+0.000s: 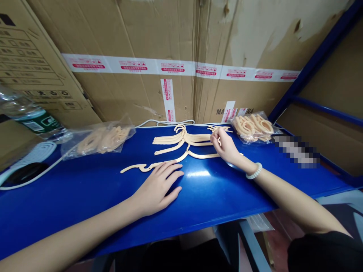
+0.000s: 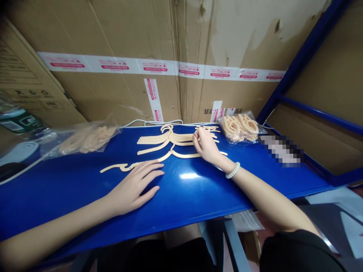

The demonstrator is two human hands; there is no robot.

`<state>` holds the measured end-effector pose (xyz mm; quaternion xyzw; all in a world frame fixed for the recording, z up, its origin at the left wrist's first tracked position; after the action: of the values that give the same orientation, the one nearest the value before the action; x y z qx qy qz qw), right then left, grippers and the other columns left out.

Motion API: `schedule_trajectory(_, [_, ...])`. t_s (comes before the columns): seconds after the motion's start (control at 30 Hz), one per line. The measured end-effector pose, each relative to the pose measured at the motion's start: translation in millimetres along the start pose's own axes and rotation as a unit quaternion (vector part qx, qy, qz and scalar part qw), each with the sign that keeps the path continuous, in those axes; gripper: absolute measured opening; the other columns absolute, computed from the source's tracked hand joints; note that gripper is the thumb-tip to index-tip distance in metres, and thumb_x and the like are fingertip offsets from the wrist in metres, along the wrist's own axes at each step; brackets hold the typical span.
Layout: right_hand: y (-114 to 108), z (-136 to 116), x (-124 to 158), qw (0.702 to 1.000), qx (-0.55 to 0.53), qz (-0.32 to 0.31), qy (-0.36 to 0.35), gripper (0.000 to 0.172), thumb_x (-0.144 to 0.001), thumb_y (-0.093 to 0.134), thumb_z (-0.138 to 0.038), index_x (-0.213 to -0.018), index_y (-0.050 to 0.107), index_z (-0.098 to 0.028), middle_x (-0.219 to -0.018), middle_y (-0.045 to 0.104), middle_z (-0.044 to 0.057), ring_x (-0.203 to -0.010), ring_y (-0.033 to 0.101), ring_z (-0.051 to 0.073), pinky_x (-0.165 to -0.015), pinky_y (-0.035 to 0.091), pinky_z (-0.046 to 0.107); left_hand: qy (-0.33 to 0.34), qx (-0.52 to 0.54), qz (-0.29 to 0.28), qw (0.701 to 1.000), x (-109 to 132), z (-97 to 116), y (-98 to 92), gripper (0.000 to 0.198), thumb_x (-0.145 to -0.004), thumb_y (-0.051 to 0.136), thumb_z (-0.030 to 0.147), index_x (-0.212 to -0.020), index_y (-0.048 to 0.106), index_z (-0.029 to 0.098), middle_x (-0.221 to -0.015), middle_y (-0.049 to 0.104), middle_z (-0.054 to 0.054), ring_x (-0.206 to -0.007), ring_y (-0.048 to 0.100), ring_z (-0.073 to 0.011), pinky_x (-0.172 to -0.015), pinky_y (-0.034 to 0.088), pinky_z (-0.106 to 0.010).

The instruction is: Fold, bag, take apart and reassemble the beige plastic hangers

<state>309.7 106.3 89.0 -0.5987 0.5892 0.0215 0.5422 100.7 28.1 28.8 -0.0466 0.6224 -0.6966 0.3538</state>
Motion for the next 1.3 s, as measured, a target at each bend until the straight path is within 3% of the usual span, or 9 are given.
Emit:
schedule_trajectory(0.33, [10.5, 6.4, 6.8, 0.999, -0.007, -0.026, -0.017, 0.018, -0.09, 0.041, -0.01, -0.086, 0.034, -0.026, -0.082, 0.057, 0.003, -0.075, 0.053, 0.022, -0.072, 0.041, 0.037, -0.004, -0.002, -0.008, 1.0, 0.7, -1.8, 1.6, 0.031, -0.099, 0.05, 0.03, -0.126, 0.06, 0.018, -0.141, 0.057, -0.015, -0.137, 0.047, -0.033, -0.112, 0.042, -0.055])
schedule_trajectory(0.73, [-7.6, 11.8, 2.9, 0.998, 0.057, 0.019, 0.017, 0.032, -0.104, 0.047, -0.031, -0.075, 0.034, -0.025, -0.074, 0.043, 0.001, -0.073, 0.044, 0.022, -0.068, 0.035, 0.036, -0.002, 0.005, -0.012, 1.0, -0.1, -1.6, 1.7, 0.032, -0.099, 0.05, 0.031, -0.126, 0.061, 0.017, -0.14, 0.058, -0.015, -0.137, 0.047, -0.0337, -0.112, 0.042, -0.056])
schedule_trajectory(0.9, [-15.3, 24.1, 4.0, 0.997, 0.046, 0.035, 0.043, 0.033, -0.106, 0.045, -0.037, -0.076, 0.037, -0.025, -0.074, 0.046, 0.001, -0.07, 0.045, 0.023, -0.069, 0.037, 0.037, -0.004, 0.012, -0.009, 1.0, -0.1, -1.7, 0.9, 0.032, -0.099, 0.05, 0.03, -0.126, 0.061, 0.018, -0.14, 0.059, -0.015, -0.137, 0.047, -0.034, -0.112, 0.042, -0.056])
schedule_trajectory(1.07, [-6.6, 32.4, 9.5, 0.998, 0.022, 0.022, 0.055, 0.033, -0.108, 0.038, -0.043, -0.08, 0.036, -0.026, -0.079, 0.055, 0.004, -0.073, 0.052, 0.022, -0.07, 0.042, 0.038, -0.011, 0.016, -0.006, 1.0, 1.8, -4.8, 2.6, 0.033, -0.099, 0.051, 0.031, -0.129, 0.06, 0.02, -0.143, 0.057, -0.014, -0.139, 0.045, -0.0336, -0.114, 0.041, -0.056])
schedule_trajectory(1.2, [-0.6, 29.9, 9.7, 0.999, 0.004, 0.001, 0.05, 0.028, -0.108, 0.038, -0.04, -0.084, 0.035, -0.026, -0.083, 0.06, 0.005, -0.073, 0.055, 0.022, -0.07, 0.045, 0.038, -0.015, 0.021, -0.011, 1.0, 4.4, -7.2, 4.4, 0.036, -0.098, 0.052, 0.029, -0.132, 0.058, 0.02, -0.146, 0.055, -0.013, -0.142, 0.043, -0.0336, -0.118, 0.036, -0.058])
schedule_trajectory(1.3, [-13.9, 21.4, 2.7, 0.999, 0.004, 0.013, 0.038, 0.019, -0.107, 0.042, -0.035, -0.09, 0.037, -0.026, -0.091, 0.063, 0.007, -0.081, 0.06, 0.023, -0.074, 0.048, 0.04, -0.014, 0.027, -0.02, 0.999, 4.7, -7.0, 4.4, 0.036, -0.098, 0.052, 0.028, -0.133, 0.058, 0.021, -0.147, 0.055, -0.012, -0.143, 0.042, -0.0324, -0.12, 0.034, -0.057])
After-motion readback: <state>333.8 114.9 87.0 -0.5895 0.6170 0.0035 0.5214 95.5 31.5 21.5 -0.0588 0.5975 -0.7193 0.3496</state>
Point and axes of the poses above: each hand's wrist, its own x-axis away from the middle knuckle, its own y-axis out of the palm, z = x × y, the point moved 9 cm from there along -x, towards the middle knuckle
